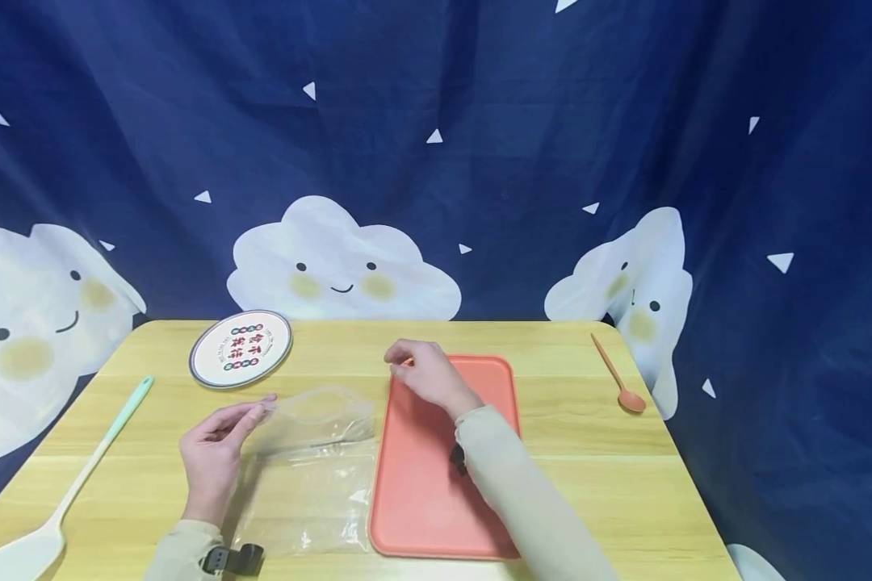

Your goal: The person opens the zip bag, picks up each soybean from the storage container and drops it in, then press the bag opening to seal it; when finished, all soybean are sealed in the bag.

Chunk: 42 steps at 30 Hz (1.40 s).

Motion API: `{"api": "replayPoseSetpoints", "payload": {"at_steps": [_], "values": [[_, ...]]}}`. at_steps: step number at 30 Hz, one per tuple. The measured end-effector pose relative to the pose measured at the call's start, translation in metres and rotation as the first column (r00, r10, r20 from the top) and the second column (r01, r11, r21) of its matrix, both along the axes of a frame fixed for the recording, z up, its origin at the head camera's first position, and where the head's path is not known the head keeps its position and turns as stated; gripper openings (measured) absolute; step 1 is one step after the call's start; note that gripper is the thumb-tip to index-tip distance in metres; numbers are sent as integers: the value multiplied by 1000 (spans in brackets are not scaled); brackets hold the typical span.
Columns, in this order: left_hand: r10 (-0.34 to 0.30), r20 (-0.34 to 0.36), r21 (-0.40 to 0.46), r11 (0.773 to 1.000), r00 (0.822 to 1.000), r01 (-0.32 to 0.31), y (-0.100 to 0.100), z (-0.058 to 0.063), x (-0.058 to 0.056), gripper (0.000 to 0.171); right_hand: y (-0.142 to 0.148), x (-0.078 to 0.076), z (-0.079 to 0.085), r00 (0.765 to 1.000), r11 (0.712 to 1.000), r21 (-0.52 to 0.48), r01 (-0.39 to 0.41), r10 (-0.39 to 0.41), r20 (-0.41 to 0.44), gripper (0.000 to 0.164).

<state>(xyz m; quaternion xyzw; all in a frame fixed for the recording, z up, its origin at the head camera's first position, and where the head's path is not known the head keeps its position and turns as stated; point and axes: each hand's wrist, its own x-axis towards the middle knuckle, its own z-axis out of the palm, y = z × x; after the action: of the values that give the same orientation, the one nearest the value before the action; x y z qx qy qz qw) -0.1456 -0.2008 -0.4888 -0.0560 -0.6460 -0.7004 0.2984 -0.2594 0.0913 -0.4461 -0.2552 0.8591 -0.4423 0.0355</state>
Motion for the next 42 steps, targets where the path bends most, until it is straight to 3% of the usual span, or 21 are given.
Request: {"api": "replayPoseSetpoints", "payload": {"at_steps": [5, 16, 25, 37, 42], "values": [[9, -3, -7, 1000, 1000, -9, -2, -1, 0, 10, 5, -14, -19, 999, 997, 75, -1, -2, 43, 19], [28, 21, -5, 1000, 999, -28, -1, 0, 1, 10, -4, -30, -42, 999, 945, 328, -13, 26, -37, 17], [0, -32, 7, 1000, 999, 0, 2, 1, 1, 9, -9, -33, -44, 999, 916, 400, -9, 30, -45, 16], [20, 14, -7, 1000, 1000, -20, -1, -1, 2, 9, -14, -37, -48, 999, 887, 461, 6, 20, -51, 13], [18, 13, -3, 1000, 1000, -18, -2, -2, 2, 8, -14, -39, -48, 1000, 896, 443, -5, 16, -22, 14]]}}
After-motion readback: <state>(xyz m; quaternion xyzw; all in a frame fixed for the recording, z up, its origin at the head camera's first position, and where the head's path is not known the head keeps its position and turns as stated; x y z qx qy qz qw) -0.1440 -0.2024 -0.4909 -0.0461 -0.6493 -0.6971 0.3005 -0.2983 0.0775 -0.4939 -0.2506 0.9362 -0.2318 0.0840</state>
